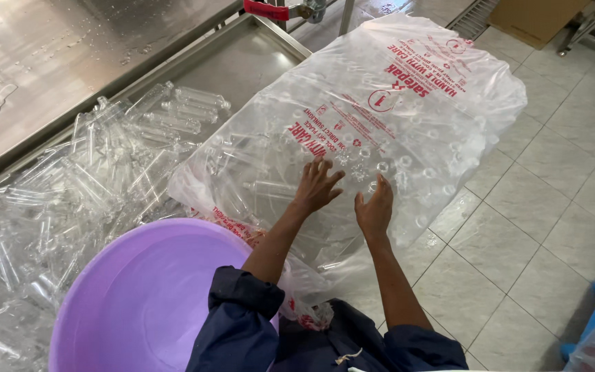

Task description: The person washes clear plastic bottles by hand in a purple basin filled with water. They repeatedly pick up bottles from a large pile on a stainless steel counter, submerge and rinse them in the basin, and place them back onto the counter.

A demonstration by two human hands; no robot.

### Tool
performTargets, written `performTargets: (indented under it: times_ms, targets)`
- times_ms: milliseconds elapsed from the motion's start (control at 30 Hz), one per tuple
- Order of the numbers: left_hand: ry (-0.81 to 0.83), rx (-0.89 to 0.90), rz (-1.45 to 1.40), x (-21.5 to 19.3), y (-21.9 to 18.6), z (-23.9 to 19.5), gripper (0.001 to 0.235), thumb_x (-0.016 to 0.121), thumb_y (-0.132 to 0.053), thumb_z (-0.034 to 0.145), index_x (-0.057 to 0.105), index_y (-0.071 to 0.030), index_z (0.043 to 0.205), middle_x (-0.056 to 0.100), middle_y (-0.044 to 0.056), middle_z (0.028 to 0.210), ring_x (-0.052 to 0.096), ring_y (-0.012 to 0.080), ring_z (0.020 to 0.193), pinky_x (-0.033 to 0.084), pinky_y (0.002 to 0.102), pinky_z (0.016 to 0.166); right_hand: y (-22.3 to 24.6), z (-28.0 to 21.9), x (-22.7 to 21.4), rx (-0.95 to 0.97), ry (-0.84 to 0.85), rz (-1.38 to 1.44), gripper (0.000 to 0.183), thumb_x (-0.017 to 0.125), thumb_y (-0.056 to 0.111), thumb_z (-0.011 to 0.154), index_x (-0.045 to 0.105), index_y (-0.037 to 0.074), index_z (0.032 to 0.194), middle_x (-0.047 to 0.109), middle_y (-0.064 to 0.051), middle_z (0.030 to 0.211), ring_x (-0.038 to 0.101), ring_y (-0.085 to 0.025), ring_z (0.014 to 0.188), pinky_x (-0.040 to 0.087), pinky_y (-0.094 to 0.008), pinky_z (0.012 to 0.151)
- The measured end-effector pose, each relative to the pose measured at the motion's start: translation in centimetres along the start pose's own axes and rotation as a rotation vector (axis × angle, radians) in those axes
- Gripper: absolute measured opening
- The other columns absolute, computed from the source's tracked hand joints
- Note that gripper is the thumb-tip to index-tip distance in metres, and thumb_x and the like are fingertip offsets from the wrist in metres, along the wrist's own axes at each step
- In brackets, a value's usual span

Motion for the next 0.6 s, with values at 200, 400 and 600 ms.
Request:
performTargets:
  times_ms: [200, 400, 600]
  targets:
    - [0.14, -0.001, 0.002, 1.7, 2.3, -0.4, 0.051, 0.071, -0.065, 0.094, 0.063, -0.025, 0.124, 0.053, 0.007, 0.109, 0.055, 0.0357, 0.105, 0.047, 0.053, 0.089, -1.3, -0.5, 1.6, 0.086, 0.051, -0.091, 0.066, 0.081, 0.005, 0.086, 0.059, 0.0, 0.149, 0.065, -0.019, 0.137, 0.066, -0.039, 0.13, 0.054, -0.052, 0.11]
    - [0.007, 0.013, -0.032, 1.2, 2.2, -2.0, 0.049, 0.066, -0.061, 0.101, 0.063, -0.014, 0.112, 0.057, 0.009, 0.093, 0.063, 0.0345, 0.088, 0.053, 0.047, 0.072, -2.7, -1.6, 2.8, 0.129, 0.002, -0.002, 0.074, 0.083, 0.01, 0.083, 0.058, -0.001, 0.151, 0.067, -0.025, 0.141, 0.065, -0.042, 0.133, 0.051, -0.051, 0.116]
    - [-0.222, -0.076, -0.008, -2.8, 1.9, -1.7, 0.05, 0.071, -0.064, 0.097, 0.066, -0.014, 0.104, 0.058, 0.004, 0.082, 0.066, 0.0265, 0.076, 0.055, 0.038, 0.06, -9.3, -1.6, 8.6, 0.386, 0.296, -0.001, 0.085, 0.086, 0.064, 0.082, 0.061, 0.023, 0.153, 0.062, -0.015, 0.149, 0.066, -0.042, 0.135, 0.055, -0.056, 0.113]
Point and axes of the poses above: each hand's wrist, its own z-axis towards the middle knuckle, its own x-axis out of the palm, y = z × x, the point moved 2 cm from there along z, towards the middle knuckle
